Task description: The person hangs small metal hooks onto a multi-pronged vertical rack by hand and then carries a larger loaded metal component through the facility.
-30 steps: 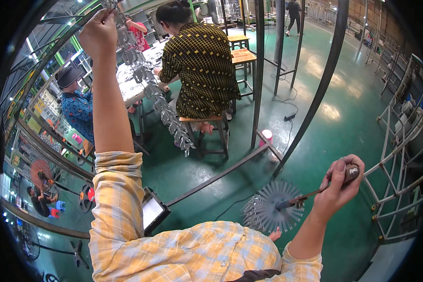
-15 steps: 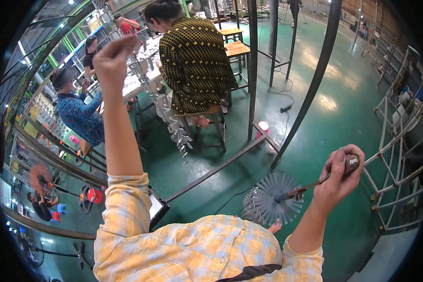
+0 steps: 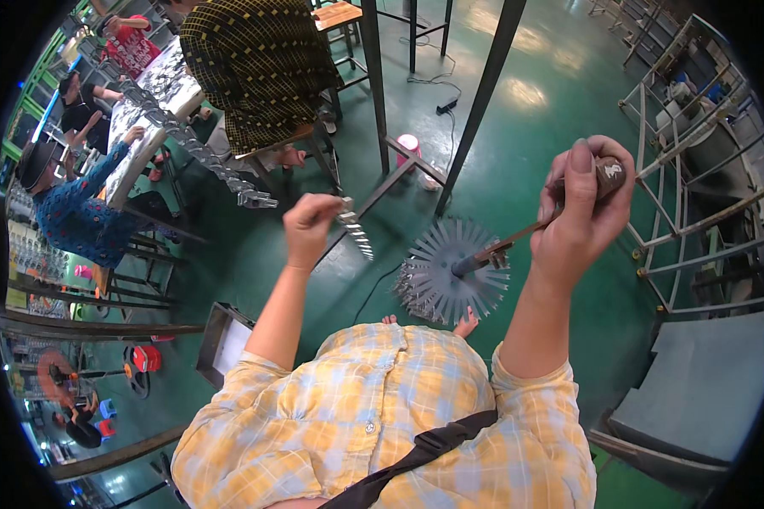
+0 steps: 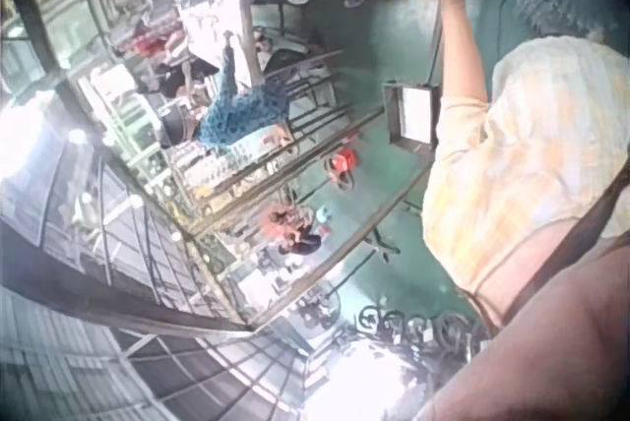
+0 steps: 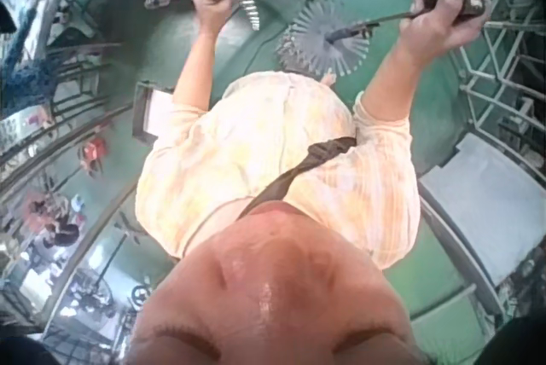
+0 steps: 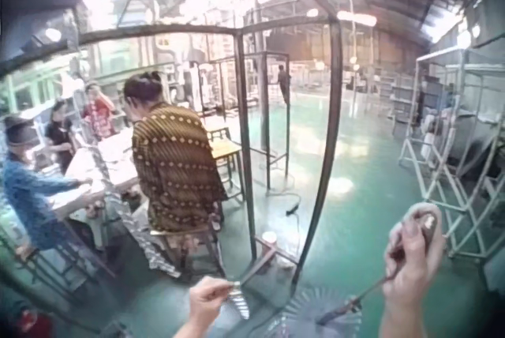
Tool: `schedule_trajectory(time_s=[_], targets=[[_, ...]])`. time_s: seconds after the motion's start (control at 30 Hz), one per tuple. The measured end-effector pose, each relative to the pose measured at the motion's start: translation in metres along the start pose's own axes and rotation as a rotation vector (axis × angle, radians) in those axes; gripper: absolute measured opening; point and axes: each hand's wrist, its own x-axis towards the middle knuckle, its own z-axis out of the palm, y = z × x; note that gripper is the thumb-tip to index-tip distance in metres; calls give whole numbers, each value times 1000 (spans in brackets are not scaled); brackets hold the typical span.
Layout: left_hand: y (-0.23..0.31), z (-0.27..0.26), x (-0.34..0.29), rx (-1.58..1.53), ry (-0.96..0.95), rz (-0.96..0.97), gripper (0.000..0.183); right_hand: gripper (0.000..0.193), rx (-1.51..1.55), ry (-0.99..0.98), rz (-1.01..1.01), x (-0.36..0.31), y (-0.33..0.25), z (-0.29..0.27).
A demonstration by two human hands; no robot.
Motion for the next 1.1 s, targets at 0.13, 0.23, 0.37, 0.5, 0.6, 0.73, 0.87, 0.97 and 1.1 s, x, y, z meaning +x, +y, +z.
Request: schedule_trajectory(time_s=[0.13,0.23,0.37,0.5,0.6,0.73,0.87,0.97,1.1], targets=[[-28,34,-32,95,-144,-6,19,14,-7,-2,-16,0,1,0],[-44,49,-47,98,-237,1,17,15,-23,-6,-12,0,-2,2],[-49,61,-61,90,-328,52,16,17,9,19,2,0,-3,2],[-56,70,-68,79,-361,63,16,15,13,29,-2,1,-2,0],[-57,70,-71,94,-400,104,16,14,18,26,-1,2,-3,2],[-56,74,-75,109,-437,79,14,15,10,39,-16,3,-3,2],[-59,77,-78,155,-465,65,14,15,15,29,-7,2,-3,3],[-61,76,-79,137,-458,60,15,16,31,14,-5,2,-2,4],[-48,61,-59,176,-467,32,14,16,20,24,-11,-1,0,9]])
